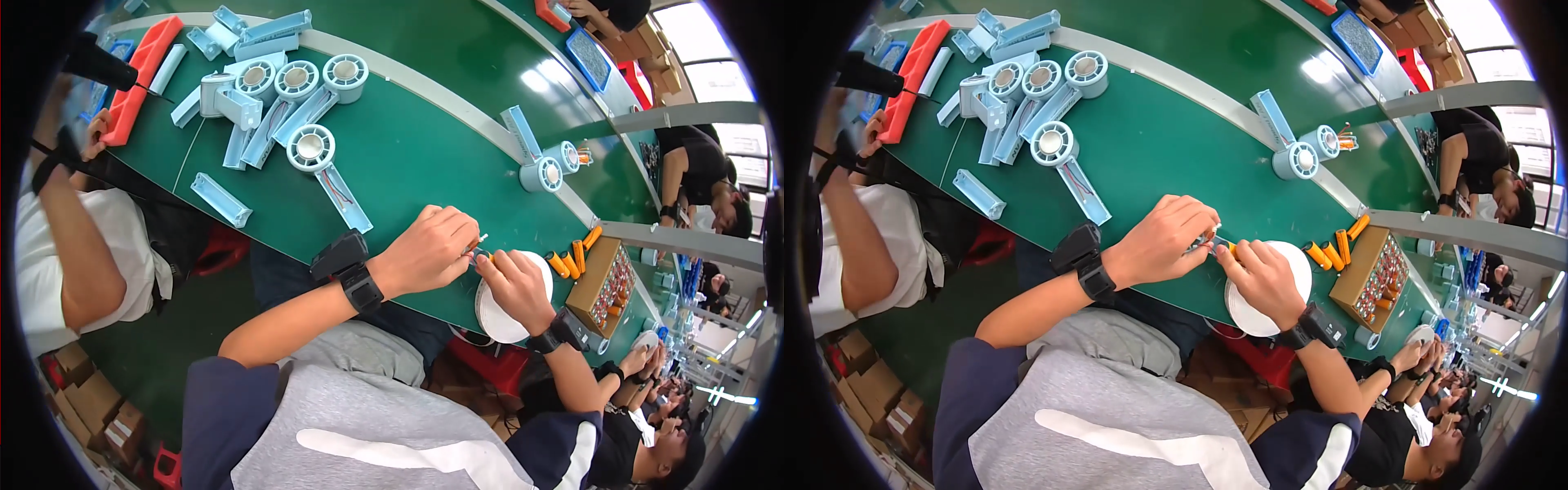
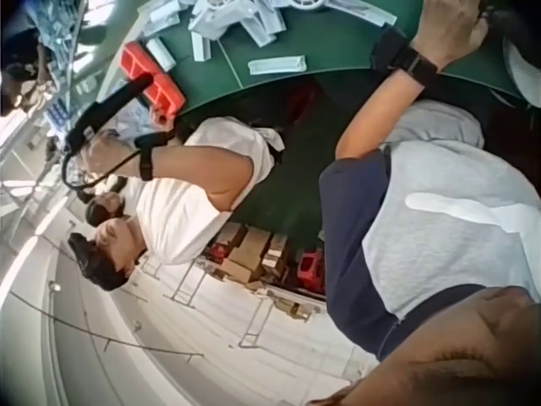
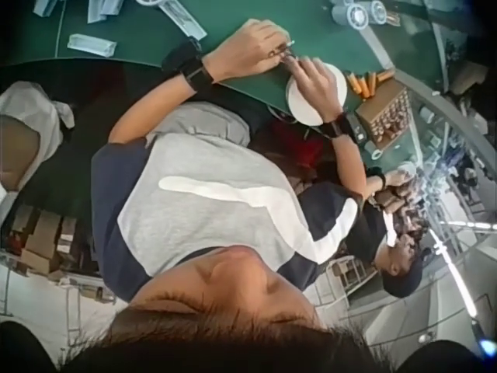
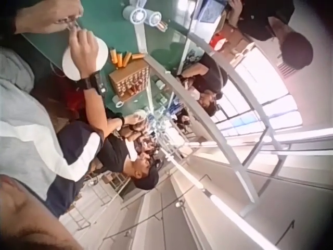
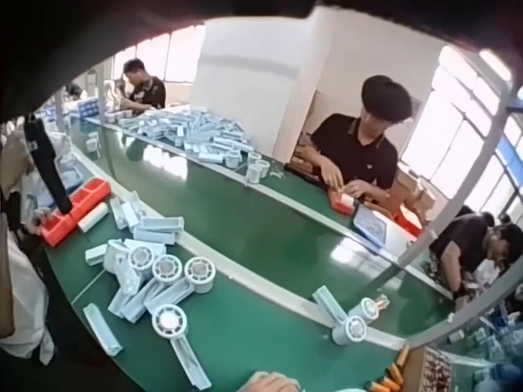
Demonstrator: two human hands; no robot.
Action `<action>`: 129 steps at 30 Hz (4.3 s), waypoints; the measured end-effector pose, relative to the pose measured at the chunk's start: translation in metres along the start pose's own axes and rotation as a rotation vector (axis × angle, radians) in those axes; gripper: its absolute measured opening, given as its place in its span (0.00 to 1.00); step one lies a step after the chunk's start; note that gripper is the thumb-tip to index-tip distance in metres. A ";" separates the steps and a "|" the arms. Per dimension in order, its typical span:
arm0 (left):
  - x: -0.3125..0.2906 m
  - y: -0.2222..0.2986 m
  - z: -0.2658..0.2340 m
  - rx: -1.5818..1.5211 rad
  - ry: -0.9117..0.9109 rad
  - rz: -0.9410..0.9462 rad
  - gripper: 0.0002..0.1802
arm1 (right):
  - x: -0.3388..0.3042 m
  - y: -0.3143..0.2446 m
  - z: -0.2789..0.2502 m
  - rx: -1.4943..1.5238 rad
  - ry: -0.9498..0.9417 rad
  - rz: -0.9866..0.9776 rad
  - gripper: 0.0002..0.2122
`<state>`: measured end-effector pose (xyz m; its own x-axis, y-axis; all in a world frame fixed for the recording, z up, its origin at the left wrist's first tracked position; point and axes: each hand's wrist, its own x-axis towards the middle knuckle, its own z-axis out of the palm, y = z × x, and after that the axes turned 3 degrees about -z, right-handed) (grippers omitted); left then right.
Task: The person applies adhesive tape to batteries, peels the backing, and presses each battery into a fan housing before setting the unit aside. They repeat this process multiple times to assemble the handheld fans on the workbench.
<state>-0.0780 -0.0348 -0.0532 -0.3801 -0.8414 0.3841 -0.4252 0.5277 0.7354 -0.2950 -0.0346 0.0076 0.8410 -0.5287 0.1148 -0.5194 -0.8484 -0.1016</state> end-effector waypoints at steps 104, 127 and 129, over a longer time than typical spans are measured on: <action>-0.037 0.056 -0.064 -0.209 -0.128 0.054 0.45 | -0.103 -0.050 0.023 0.062 0.017 1.080 0.15; -0.018 0.071 -0.045 0.040 -0.345 0.243 0.40 | -0.018 -0.021 -0.031 0.947 0.790 0.895 0.09; -0.009 0.077 -0.044 0.083 -0.389 0.328 0.39 | -0.023 0.004 -0.024 0.637 1.083 0.912 0.10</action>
<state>-0.0714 0.0079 0.0247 -0.7751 -0.5329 0.3395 -0.2900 0.7774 0.5582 -0.3202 -0.0259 0.0282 -0.3668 -0.8454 0.3884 -0.3926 -0.2378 -0.8884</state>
